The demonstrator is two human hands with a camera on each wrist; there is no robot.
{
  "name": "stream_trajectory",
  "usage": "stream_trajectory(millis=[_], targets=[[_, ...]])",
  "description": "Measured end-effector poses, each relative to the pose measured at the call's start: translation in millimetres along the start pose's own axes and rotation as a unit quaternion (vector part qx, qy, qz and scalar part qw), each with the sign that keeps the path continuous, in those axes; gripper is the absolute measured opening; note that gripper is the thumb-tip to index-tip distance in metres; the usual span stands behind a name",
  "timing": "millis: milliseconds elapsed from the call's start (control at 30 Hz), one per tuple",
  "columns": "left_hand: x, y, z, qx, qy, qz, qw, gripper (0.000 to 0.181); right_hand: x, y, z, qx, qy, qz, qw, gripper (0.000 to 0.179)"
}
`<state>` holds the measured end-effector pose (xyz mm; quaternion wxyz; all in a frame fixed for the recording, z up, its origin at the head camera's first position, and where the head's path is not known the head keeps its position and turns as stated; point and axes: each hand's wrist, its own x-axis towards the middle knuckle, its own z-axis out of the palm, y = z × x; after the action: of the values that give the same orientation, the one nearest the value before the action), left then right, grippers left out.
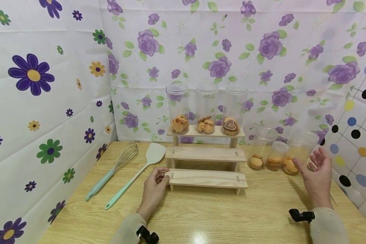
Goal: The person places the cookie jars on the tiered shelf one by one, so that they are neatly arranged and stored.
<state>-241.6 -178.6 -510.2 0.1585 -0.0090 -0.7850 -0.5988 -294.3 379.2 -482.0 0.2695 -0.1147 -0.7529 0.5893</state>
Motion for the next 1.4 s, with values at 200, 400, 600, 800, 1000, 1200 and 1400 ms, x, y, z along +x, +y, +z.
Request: stream_trajectory(millis=[200,400,600,800,1000,1200,1400], targets=[[-0.3,1.2,0.8,-0.008,-0.002,0.000,1.0000,0.021,3.7,16,2,-0.021,-0.016,0.005,0.9996,0.100],[0.5,1.2,2.0,-0.007,-0.005,-0.003,1.0000,0.021,5.9,28,3,-0.051,-0.029,-0.004,0.9983,0.100],[-0.1,2.7,0.8,-0.006,-0.001,-0.003,1.0000,0.021,8.4,35,6,-0.066,-0.040,-0.009,0.9970,0.099],[0.0,1.4,0.6,-0.003,-0.002,-0.005,1.0000,0.021,10.6,40,7,-0.098,-0.047,-0.020,0.9939,0.098],[-0.8,1.7,0.3,-0.004,0.001,-0.005,1.0000,0.021,11.5,40,9,-0.114,-0.049,-0.035,0.9917,0.093],[-1.3,2.6,-0.2,-0.009,-0.002,-0.006,0.9999,0.021,11.2,39,11,-0.118,-0.042,-0.031,0.9916,0.091],[-2.3,2.3,-0.1,-0.012,-0.003,-0.005,0.9999,0.022,10.0,35,10,-0.107,-0.012,-0.011,0.9941,0.088]])
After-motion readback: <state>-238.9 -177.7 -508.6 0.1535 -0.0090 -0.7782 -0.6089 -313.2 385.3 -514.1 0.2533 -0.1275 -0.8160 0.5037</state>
